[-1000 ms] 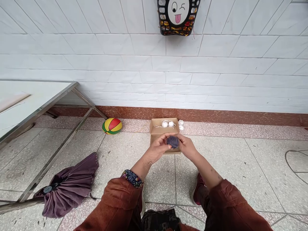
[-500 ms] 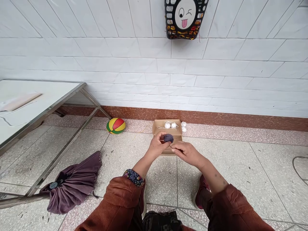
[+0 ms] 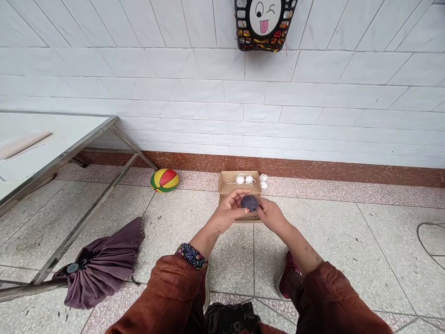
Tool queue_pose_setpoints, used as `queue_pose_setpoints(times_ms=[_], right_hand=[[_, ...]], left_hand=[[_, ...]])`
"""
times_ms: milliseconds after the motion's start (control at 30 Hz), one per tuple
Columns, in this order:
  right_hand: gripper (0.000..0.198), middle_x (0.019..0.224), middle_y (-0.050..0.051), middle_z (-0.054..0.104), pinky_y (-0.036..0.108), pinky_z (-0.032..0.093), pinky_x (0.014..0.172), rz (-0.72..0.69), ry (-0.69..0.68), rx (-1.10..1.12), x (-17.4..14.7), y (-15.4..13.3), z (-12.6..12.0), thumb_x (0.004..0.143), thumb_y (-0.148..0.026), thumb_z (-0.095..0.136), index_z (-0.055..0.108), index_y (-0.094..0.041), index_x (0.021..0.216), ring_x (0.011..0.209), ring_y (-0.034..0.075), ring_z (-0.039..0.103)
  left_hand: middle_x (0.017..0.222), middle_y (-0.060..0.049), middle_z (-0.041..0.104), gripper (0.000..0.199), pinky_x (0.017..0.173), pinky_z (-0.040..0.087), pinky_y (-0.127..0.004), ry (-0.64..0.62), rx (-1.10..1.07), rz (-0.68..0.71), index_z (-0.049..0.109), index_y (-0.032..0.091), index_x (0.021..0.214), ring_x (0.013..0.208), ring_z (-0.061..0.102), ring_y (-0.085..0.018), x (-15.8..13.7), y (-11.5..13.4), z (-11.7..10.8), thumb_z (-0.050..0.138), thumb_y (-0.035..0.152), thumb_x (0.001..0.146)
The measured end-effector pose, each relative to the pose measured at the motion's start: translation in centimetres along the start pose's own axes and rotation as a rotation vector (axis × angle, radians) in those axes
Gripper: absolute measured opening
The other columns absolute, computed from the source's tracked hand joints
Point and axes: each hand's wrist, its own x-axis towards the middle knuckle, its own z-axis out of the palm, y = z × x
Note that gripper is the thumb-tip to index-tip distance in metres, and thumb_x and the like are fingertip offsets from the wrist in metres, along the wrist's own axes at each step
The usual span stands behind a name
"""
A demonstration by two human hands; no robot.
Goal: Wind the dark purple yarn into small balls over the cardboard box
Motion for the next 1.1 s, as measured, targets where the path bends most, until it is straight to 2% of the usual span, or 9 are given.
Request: queue_pose_setpoints(times_ms=[167,333,467,567,700,767,900,1000,1100], right_hand=[[0.024,0.087,0.003,0.069,0.028,0.048,0.072,-0.129,-0.169,-0.047,-0.6,-1.6,0.3,0.103,-0.029,0.042,0.063,-0.022,0.096,0.077,0.018,0.064],[0.026,0.082,0.002,0.067,0.026,0.047,0.069,-0.229,-0.186,0.125,-0.7,-3.5,-1.8,0.103,-0.032,0.045,0.064,-0.021,0.09,0.074,0.016,0.062],[0.022,0.087,0.004,0.07,0.028,0.048,0.073,-0.202,0.009,0.203,-0.5,-3.4,-3.1,0.102,-0.033,0.049,0.066,-0.021,0.095,0.08,0.017,0.064],[0.021,0.086,0.004,0.069,0.029,0.048,0.073,-0.162,0.136,0.189,0.0,-2.5,-3.2,0.101,-0.033,0.049,0.066,-0.021,0.094,0.079,0.018,0.063],[0.021,0.08,0.002,0.065,0.029,0.046,0.069,-0.074,0.198,0.162,0.5,-1.4,-2.2,0.099,-0.034,0.05,0.063,-0.021,0.087,0.073,0.017,0.06],[0.022,0.077,0.001,0.064,0.028,0.046,0.069,-0.036,0.17,0.152,0.6,-0.9,-1.4,0.099,-0.033,0.049,0.062,-0.022,0.085,0.072,0.017,0.06],[0.018,0.084,0.003,0.068,0.029,0.047,0.07,0.001,0.055,0.096,0.3,-0.4,0.1,0.098,-0.026,0.045,0.063,-0.022,0.094,0.077,0.019,0.063],[0.019,0.085,0.003,0.067,0.028,0.046,0.071,-0.052,-0.048,0.041,0.0,-0.9,0.7,0.1,-0.027,0.045,0.061,-0.021,0.091,0.077,0.019,0.062],[0.022,0.08,0.002,0.065,0.027,0.045,0.07,-0.16,-0.151,0.039,-0.4,-2.0,0.4,0.101,-0.028,0.047,0.06,-0.02,0.085,0.073,0.016,0.059]], left_hand=[[0.098,-0.003,0.067,0.04,0.089,0.044,-0.03,0.23,0.151,0.074,0.065,0.019,0.1,0.094,0.061,-0.018,0.8,0.0,-1.1,0.082,0.018,0.064],[0.098,-0.005,0.067,0.041,0.083,0.047,-0.031,0.281,0.413,0.111,0.063,0.019,0.099,0.091,0.062,-0.019,1.1,-0.2,-1.4,0.076,0.012,0.061],[0.099,-0.004,0.066,0.042,0.081,0.047,-0.032,0.2,0.567,0.101,0.061,0.02,0.1,0.091,0.062,-0.02,0.7,-0.3,-0.9,0.072,0.01,0.061],[0.104,-0.004,0.065,0.044,0.082,0.047,-0.033,0.062,0.593,0.048,0.059,0.02,0.105,0.091,0.061,-0.019,0.1,-0.5,-0.4,0.073,0.013,0.063],[0.107,-0.004,0.063,0.069,0.083,0.047,-0.033,-0.164,0.385,0.005,0.048,0.026,0.129,0.093,0.06,-0.017,-0.4,-0.5,0.0,0.076,0.014,0.066],[0.106,-0.003,0.062,0.075,0.086,0.047,-0.034,-0.208,0.229,0.007,0.045,0.028,0.135,0.095,0.06,-0.018,-0.3,-0.5,0.1,0.078,0.017,0.068],[0.107,-0.004,0.063,0.058,0.09,0.045,-0.032,-0.049,0.097,0.036,0.057,0.024,0.121,0.101,0.059,-0.018,0.2,-0.5,-0.5,0.081,0.022,0.069],[0.103,-0.003,0.063,0.046,0.089,0.045,-0.031,0.14,0.176,0.068,0.06,0.021,0.111,0.098,0.059,-0.017,0.6,-0.6,-1.2,0.079,0.021,0.069],[0.105,-0.004,0.062,0.05,0.087,0.045,-0.031,0.259,0.313,0.089,0.057,0.02,0.114,0.095,0.059,-0.016,1.1,-0.7,-2.0,0.075,0.018,0.067]])
